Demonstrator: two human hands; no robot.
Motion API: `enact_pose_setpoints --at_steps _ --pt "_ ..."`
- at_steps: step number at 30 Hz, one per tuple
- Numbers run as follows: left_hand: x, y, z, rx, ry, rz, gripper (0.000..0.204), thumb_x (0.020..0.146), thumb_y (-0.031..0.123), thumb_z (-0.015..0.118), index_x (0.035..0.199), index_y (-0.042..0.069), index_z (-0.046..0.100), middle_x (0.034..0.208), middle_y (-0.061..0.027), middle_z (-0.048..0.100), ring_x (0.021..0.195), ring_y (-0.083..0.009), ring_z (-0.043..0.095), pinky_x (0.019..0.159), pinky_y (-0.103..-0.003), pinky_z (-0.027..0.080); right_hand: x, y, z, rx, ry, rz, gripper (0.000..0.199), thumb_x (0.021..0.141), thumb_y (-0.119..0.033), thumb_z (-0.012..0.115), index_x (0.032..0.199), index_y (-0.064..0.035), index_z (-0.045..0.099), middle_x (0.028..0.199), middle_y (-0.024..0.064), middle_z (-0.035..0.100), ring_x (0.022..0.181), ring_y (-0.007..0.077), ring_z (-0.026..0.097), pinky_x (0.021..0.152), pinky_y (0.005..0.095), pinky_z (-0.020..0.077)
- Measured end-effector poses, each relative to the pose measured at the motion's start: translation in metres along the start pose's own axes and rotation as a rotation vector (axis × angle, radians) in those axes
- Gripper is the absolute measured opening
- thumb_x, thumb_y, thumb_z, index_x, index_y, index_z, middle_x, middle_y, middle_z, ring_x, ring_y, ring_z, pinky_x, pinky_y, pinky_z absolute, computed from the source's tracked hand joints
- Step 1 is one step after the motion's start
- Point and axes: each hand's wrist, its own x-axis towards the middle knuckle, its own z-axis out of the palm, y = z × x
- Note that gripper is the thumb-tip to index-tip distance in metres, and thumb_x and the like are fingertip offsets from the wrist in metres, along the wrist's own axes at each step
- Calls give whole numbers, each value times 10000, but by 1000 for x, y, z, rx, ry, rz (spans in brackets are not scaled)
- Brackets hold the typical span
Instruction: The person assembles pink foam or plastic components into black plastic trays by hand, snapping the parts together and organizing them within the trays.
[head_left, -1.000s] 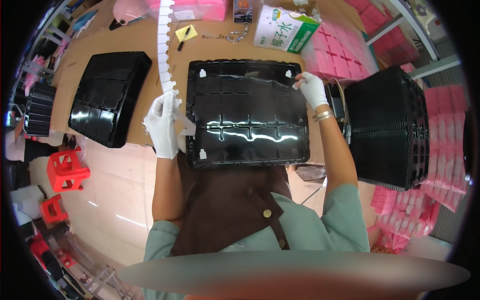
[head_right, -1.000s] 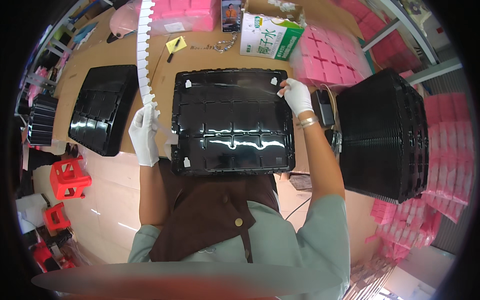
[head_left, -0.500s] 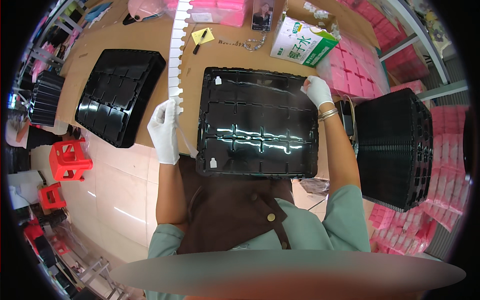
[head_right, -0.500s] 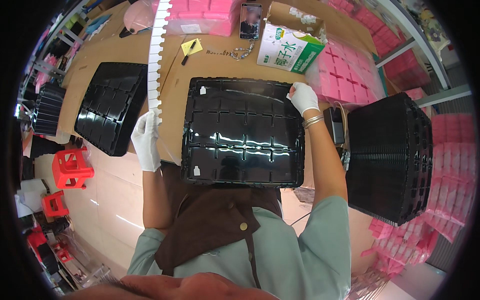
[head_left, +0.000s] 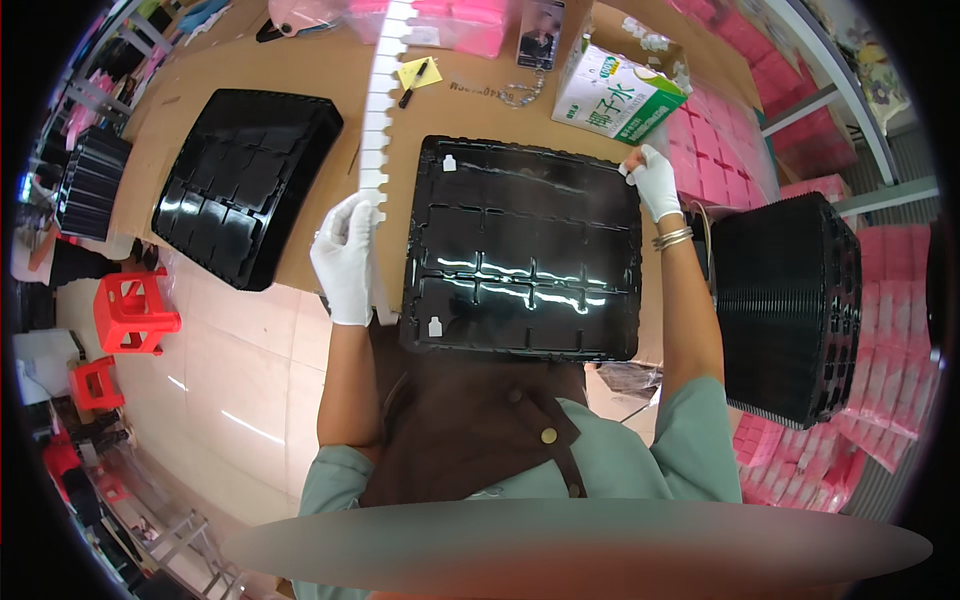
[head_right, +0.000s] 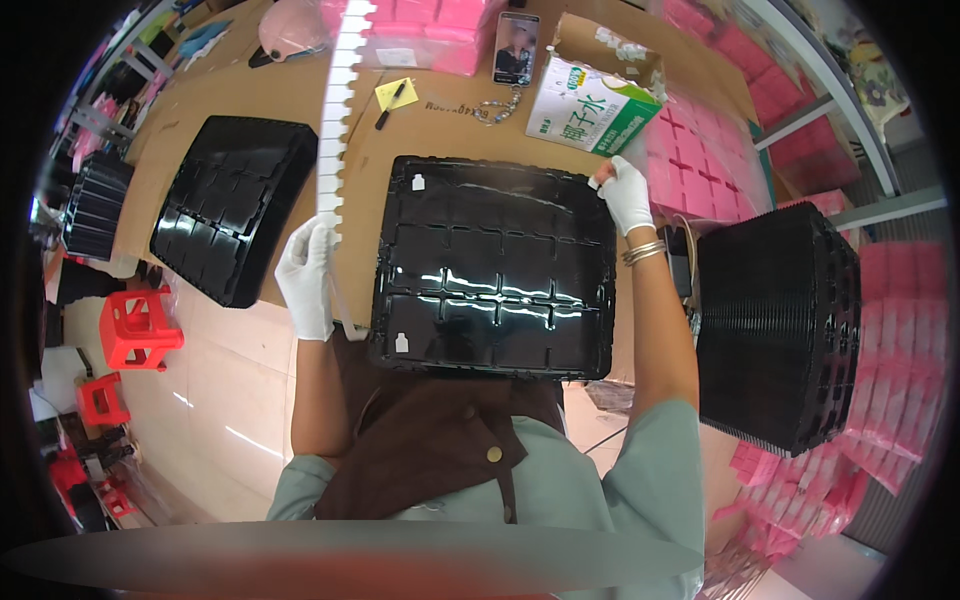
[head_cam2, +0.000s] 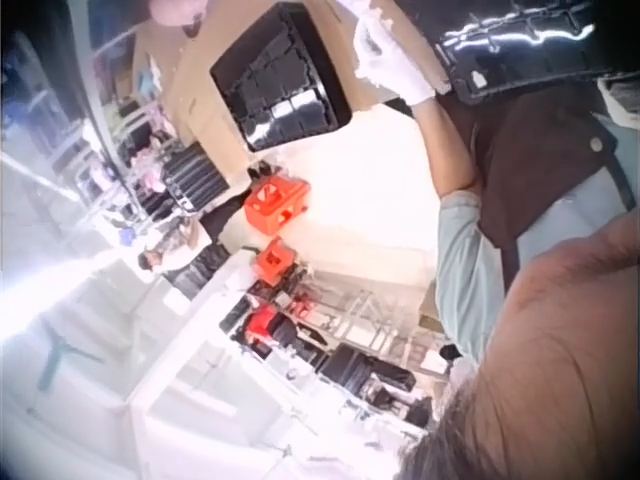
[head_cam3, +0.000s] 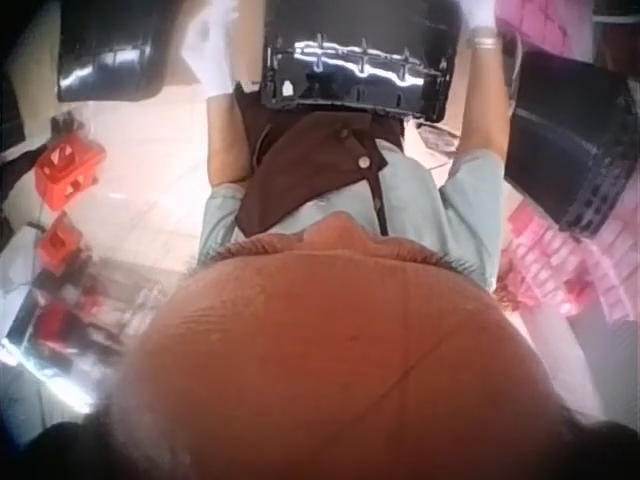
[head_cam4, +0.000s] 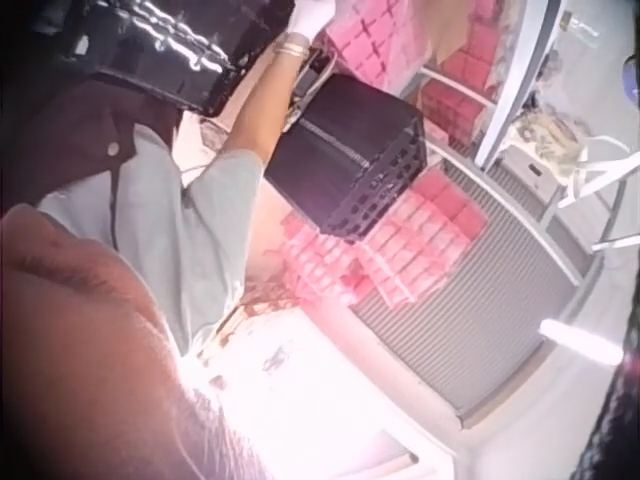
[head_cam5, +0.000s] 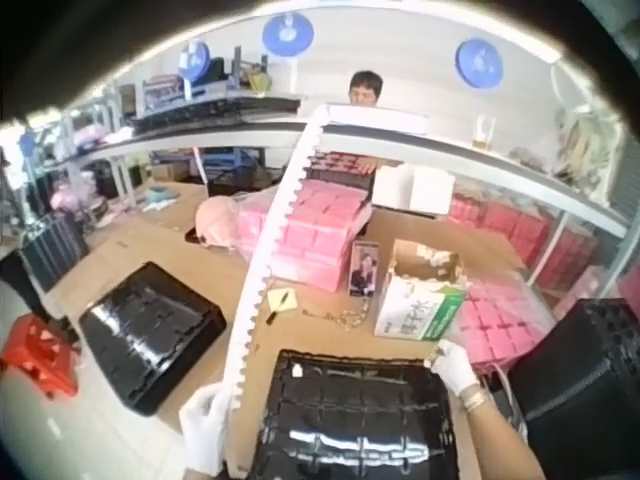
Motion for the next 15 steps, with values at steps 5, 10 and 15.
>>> enact_pose_setpoints --at_steps 5,10,15 --pt "1 -16 2 124 -83 23 404 876 124 688 1242 2 569 844 -13 657 755 -40 571 676 -169 442 -22 -104 101 179 -160 -233 27 820 -11 560 834 -1 582 775 156 632 709 219 642 684 348 524" --pt "-1 -33 -8 221 -28 60 417 859 149 705 1237 22 586 861 0 626 709 -46 503 642 -193 426 -2 -129 194 -286 -206 -447 186 788 -120 602 950 -59 672 888 170 673 843 355 647 774 417 499" --pt "-13 -38 -28 542 196 397 294 839 141 695 1118 60 652 818 -41 618 646 -154 531 643 -261 454 15 -142 191 -351 -508 -481 95 736 -152 614 740 -97 691 823 168 670 810 354 645 744 433 509"
